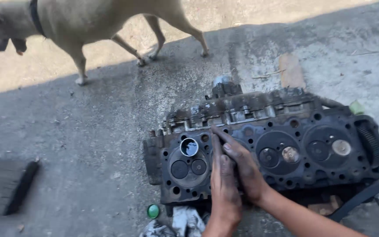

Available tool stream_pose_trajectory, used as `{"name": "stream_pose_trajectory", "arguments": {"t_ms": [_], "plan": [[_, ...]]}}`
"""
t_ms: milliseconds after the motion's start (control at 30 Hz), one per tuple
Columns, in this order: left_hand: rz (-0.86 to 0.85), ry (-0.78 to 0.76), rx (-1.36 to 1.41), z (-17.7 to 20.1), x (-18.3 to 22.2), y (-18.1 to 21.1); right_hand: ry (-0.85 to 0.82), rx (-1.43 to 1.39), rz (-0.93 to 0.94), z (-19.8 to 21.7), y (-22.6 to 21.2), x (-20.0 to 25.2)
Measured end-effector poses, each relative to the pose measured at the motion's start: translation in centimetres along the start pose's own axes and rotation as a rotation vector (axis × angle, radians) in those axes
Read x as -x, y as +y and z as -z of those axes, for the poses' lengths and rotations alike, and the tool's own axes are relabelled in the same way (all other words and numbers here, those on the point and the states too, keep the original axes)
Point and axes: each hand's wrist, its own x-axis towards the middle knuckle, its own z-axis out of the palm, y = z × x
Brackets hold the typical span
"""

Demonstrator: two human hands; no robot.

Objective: Lapping engine valves by rotating the valve stem between palms to resurface the valve seat

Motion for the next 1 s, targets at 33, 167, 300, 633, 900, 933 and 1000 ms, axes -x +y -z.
{"name": "stream_pose_trajectory", "arguments": {"t_ms": [33, 167, 300, 633, 900, 933, 1000], "plan": [[-0.002, -0.008, -0.044, 0.2, -0.3, -0.2, 0.003, -0.042, 0.013, -0.1, 0.2, -0.6], [-0.019, 0.018, 0.053, 0.1, 0.0, -0.2, 0.001, 0.001, 0.084, -0.9, 0.7, 0.5], [-0.059, 0.045, 0.113, -0.2, -0.6, -2.4, -0.048, 0.024, 0.136, -2.7, -0.3, 2.8], [-0.101, 0.048, 0.255, -2.4, 0.9, 1.7, -0.219, 0.151, 0.298, 0.0, -0.7, -1.1], [-0.119, 0.113, 0.243, -1.2, -1.2, -0.8, -0.225, 0.022, -0.002, -1.8, -2.3, 2.4], [-0.112, 0.115, 0.242, -1.6, -0.4, -0.4, -0.225, 0.02, -0.01, -0.8, -2.0, 0.9], [-0.042, 0.015, 0.025, -2.5, 0.7, 0.5, -0.18, -0.043, 0.014, 1.2, -1.3, -2.9]]}}
